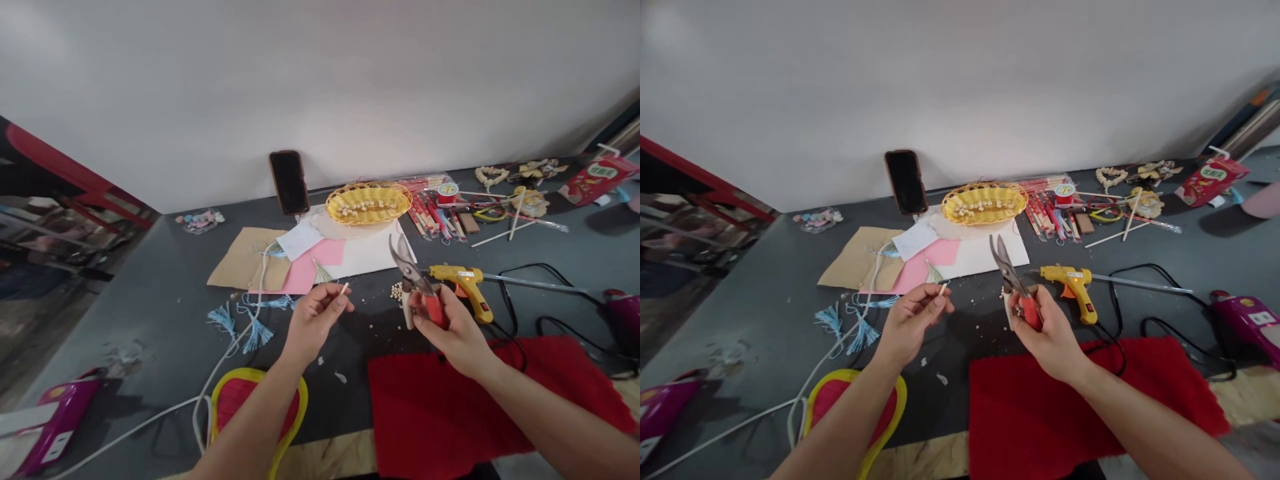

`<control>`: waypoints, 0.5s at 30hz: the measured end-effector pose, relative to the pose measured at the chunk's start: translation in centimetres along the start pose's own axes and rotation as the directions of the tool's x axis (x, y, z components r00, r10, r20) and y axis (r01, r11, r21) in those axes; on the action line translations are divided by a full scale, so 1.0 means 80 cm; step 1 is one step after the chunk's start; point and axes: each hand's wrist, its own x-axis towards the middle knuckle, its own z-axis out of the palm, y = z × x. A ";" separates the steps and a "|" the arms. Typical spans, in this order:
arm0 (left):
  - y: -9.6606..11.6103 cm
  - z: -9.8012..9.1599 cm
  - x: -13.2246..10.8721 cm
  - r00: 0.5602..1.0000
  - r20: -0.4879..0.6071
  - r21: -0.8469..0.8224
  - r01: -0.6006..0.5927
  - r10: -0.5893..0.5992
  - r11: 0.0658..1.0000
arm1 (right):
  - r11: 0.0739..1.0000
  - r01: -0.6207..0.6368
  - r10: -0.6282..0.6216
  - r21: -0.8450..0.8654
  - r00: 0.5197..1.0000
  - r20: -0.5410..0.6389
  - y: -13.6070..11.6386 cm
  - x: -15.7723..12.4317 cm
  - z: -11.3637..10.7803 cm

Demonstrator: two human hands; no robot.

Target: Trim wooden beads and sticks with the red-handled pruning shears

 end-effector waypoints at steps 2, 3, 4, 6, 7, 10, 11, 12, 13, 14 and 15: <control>0.002 0.001 0.000 0.999 0.009 0.183 -0.038 0.037 0.982 | 0.996 0.026 -0.020 0.083 0.997 -0.074 0.002 0.003 -0.002; 0.002 0.003 0.000 0.997 0.021 0.305 -0.072 0.069 0.950 | 0.993 0.038 -0.026 0.112 0.994 -0.107 0.003 0.004 -0.002; 0.001 0.005 0.001 0.994 0.039 0.430 -0.112 0.105 0.896 | 0.989 0.049 -0.030 0.136 0.990 -0.136 0.003 0.005 -0.003; -0.005 0.010 0.004 0.982 0.094 0.639 -0.186 0.164 0.746 | 0.985 0.055 -0.029 0.166 0.987 -0.157 0.003 0.007 -0.003; -0.008 0.014 0.006 0.976 0.122 0.713 -0.211 0.179 0.669 | 0.984 0.054 -0.028 0.171 0.988 -0.151 0.003 0.008 -0.002; -0.017 0.025 0.013 0.973 0.166 0.841 -0.223 0.159 0.493 | 0.990 0.040 -0.024 0.137 0.993 -0.119 0.001 0.008 0.000; -0.019 0.029 0.015 0.975 0.170 0.865 -0.218 0.145 0.453 | 0.992 0.035 -0.022 0.118 0.994 -0.109 0.000 0.008 0.001; -0.019 0.032 0.017 0.976 0.173 0.880 -0.214 0.134 0.423 | 0.994 0.032 -0.022 0.100 0.995 -0.102 0.000 0.007 0.002; -0.019 0.035 0.018 0.976 0.177 0.887 -0.215 0.131 0.408 | 0.996 0.031 -0.023 0.085 0.995 -0.094 -0.001 0.006 0.003; -0.019 0.038 0.019 0.974 0.182 0.888 -0.222 0.135 0.404 | 0.997 0.032 -0.026 0.075 0.996 -0.085 -0.001 0.005 0.004; -0.018 0.041 0.019 0.971 0.188 0.884 -0.232 0.146 0.406 | 0.997 0.035 -0.030 0.070 0.997 -0.075 -0.002 0.005 0.004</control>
